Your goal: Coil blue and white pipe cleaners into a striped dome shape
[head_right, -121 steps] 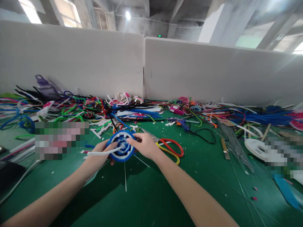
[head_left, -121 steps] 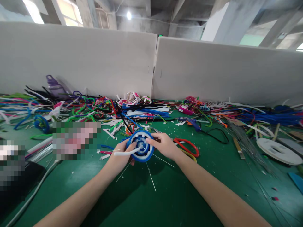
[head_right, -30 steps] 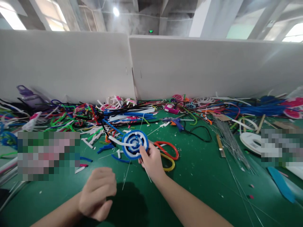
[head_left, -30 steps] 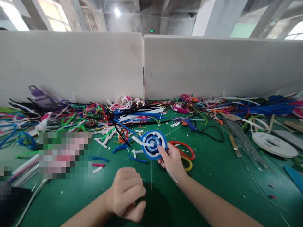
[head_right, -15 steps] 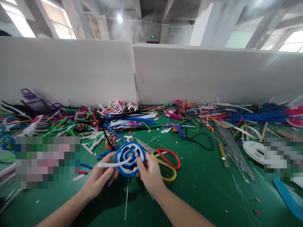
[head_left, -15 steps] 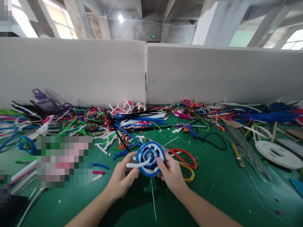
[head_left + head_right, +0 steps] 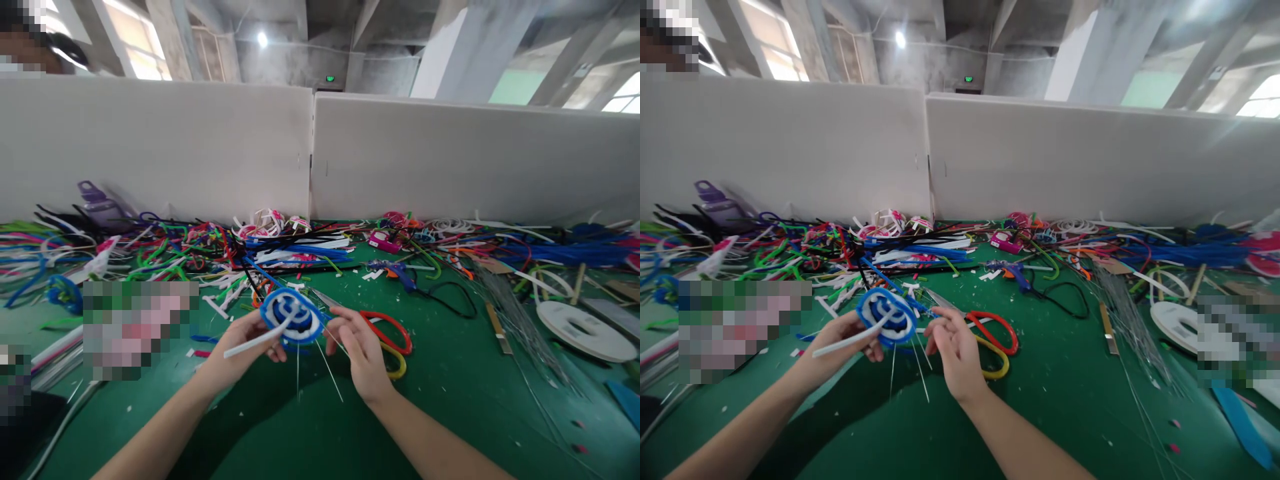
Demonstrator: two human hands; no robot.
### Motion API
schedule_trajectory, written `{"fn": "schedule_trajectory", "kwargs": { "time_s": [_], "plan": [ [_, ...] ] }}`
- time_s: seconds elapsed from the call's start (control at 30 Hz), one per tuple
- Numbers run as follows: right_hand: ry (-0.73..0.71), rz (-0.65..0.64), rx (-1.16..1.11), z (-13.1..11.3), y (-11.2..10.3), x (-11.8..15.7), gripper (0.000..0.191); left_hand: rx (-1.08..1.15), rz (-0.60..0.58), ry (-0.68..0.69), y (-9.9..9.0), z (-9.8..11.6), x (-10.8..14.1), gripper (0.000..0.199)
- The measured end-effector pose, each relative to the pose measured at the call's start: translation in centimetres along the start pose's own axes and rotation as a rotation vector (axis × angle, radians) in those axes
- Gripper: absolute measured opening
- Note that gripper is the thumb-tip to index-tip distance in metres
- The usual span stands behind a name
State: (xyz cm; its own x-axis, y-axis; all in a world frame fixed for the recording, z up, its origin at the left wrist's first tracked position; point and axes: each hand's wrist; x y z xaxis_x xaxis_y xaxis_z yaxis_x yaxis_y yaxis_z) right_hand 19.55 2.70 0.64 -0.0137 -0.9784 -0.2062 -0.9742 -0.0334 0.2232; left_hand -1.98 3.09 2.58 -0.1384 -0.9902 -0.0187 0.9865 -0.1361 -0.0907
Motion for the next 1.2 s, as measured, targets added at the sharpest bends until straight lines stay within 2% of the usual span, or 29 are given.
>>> {"fn": "schedule_trajectory", "kwargs": {
  "time_s": [0.1, 0.17, 0.33, 0.47, 0.53, 0.7, 0.83, 0.97, 1.13, 1.2],
  "plan": [
    [-0.019, 0.095, 0.024, -0.2, -0.2, -0.1, 0.024, 0.013, 0.199, 0.228, -1.5, 0.0, 0.3, 0.021],
    [-0.002, 0.135, 0.032, -0.2, -0.2, -0.2, 0.023, -0.066, 0.281, 0.404, -2.3, 0.1, 0.6, 0.021],
    [0.025, 0.164, 0.022, 0.1, -0.1, -0.4, 0.021, -0.358, 0.303, 0.656, -2.9, 0.2, 1.5, 0.016],
    [0.020, 0.198, 0.017, 0.1, -0.1, -0.5, 0.019, -0.643, 0.348, 0.871, -2.4, -0.7, 1.6, 0.021],
    [0.030, 0.211, 0.019, 0.1, -0.1, -0.6, 0.019, -0.709, 0.359, 0.922, -2.2, -1.3, 1.3, 0.022],
    [0.043, 0.207, 0.023, 0.0, -0.2, -0.6, 0.018, -0.803, 0.281, 0.874, -2.8, -2.3, 0.6, 0.021],
    [0.044, 0.198, 0.033, 0.0, -0.1, -0.6, 0.018, -0.982, 0.133, 0.840, -3.9, -2.3, 0.7, 0.028],
    [0.043, 0.202, 0.039, -0.1, -0.2, -0.5, 0.017, -1.138, 0.013, 0.770, -4.6, -1.4, 1.0, 0.044],
    [0.050, 0.194, 0.034, 0.1, -0.3, -0.6, 0.016, -1.237, -0.054, 0.706, -4.6, 0.5, 1.5, 0.057],
    [0.045, 0.187, 0.050, 0.2, -0.3, -0.5, 0.017, -1.229, -0.042, 0.671, -4.4, 1.2, 1.7, 0.058]
  ]
}}
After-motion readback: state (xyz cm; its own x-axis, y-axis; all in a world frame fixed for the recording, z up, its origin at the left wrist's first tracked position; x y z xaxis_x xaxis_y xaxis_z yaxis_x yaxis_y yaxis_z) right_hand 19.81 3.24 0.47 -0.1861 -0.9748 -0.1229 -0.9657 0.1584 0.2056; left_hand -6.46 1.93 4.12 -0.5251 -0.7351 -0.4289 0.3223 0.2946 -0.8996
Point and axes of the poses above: each hand's wrist, its own x-axis away from the middle knuckle, its own y-axis out of the palm, z = x × y, and after that the axes turned 9 degrees about z, right-handed
